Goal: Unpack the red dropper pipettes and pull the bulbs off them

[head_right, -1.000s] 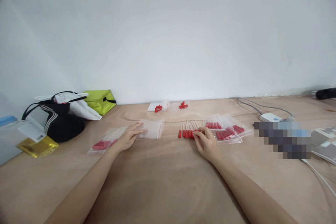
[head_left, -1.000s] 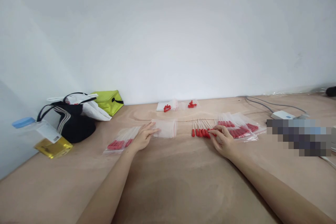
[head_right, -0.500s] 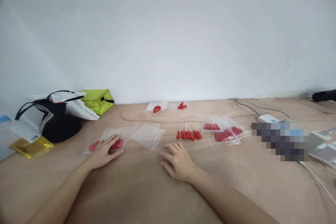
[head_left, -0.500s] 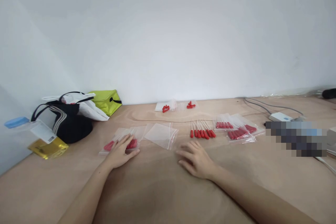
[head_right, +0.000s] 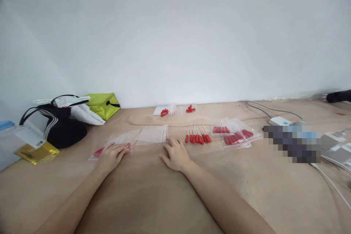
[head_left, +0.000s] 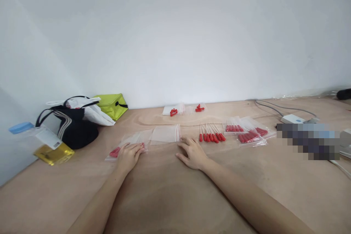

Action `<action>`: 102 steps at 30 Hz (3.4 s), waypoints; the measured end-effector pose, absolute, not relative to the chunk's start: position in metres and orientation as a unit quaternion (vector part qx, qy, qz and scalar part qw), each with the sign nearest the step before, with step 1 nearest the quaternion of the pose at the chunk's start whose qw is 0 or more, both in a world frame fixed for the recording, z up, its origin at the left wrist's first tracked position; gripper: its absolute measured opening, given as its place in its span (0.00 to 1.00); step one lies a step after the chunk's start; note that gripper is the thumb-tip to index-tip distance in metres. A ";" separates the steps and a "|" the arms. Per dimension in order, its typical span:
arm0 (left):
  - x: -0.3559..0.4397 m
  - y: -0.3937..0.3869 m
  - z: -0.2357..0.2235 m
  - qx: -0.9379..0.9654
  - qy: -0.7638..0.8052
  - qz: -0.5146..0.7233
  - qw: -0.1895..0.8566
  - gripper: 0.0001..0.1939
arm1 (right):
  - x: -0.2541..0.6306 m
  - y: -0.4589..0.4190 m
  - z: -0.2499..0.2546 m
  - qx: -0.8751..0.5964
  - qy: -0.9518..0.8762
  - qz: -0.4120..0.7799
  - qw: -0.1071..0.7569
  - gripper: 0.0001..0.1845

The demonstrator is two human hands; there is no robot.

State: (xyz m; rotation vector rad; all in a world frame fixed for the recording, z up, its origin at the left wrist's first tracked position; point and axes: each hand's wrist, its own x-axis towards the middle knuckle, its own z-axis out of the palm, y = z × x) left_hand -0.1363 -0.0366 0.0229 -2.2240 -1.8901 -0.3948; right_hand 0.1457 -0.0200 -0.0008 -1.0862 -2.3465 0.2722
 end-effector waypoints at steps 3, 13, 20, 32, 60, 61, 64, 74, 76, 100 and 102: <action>-0.133 -0.035 0.025 -0.752 -0.634 -0.106 0.147 0.15 | 0.155 -0.031 -0.003 -0.392 -0.865 0.108 0.293 0.16; -0.113 -0.029 0.044 -0.636 -0.694 -0.280 0.186 0.11 | 0.190 -0.046 -0.010 -0.368 -0.837 0.135 0.381 0.13; -0.010 -0.055 0.041 -0.744 -0.564 -0.359 0.010 0.11 | 0.195 -0.051 -0.009 -0.338 -0.753 0.369 0.427 0.22; 0.014 -0.050 0.029 -0.910 -0.374 -0.151 -0.100 0.24 | 0.200 -0.037 -0.019 -0.389 -0.563 0.553 0.476 0.25; 0.027 -0.040 0.022 -0.888 -0.381 -0.252 -0.055 0.17 | 0.191 -0.036 -0.007 -0.437 -0.458 0.641 0.435 0.42; 0.028 -0.037 0.023 -0.897 -0.362 -0.247 -0.057 0.17 | 0.191 -0.036 -0.007 -0.436 -0.456 0.642 0.436 0.42; 0.032 -0.034 0.022 -0.911 -0.320 -0.254 -0.058 0.17 | 0.190 -0.036 -0.007 -0.438 -0.444 0.648 0.438 0.45; 0.030 -0.036 0.011 -0.896 -0.305 -0.320 -0.040 0.11 | 0.190 -0.039 -0.005 -0.404 -0.465 0.651 0.443 0.48; 0.029 -0.036 0.011 -0.901 -0.310 -0.300 -0.049 0.11 | 0.192 -0.040 -0.006 -0.395 -0.482 0.646 0.440 0.47; 0.030 -0.031 0.011 -0.922 -0.261 -0.286 0.018 0.13 | 0.197 -0.039 -0.006 -0.378 -0.507 0.656 0.412 0.37; 0.030 -0.030 0.010 -0.920 -0.254 -0.297 0.025 0.13 | 0.197 -0.039 -0.006 -0.385 -0.509 0.652 0.409 0.37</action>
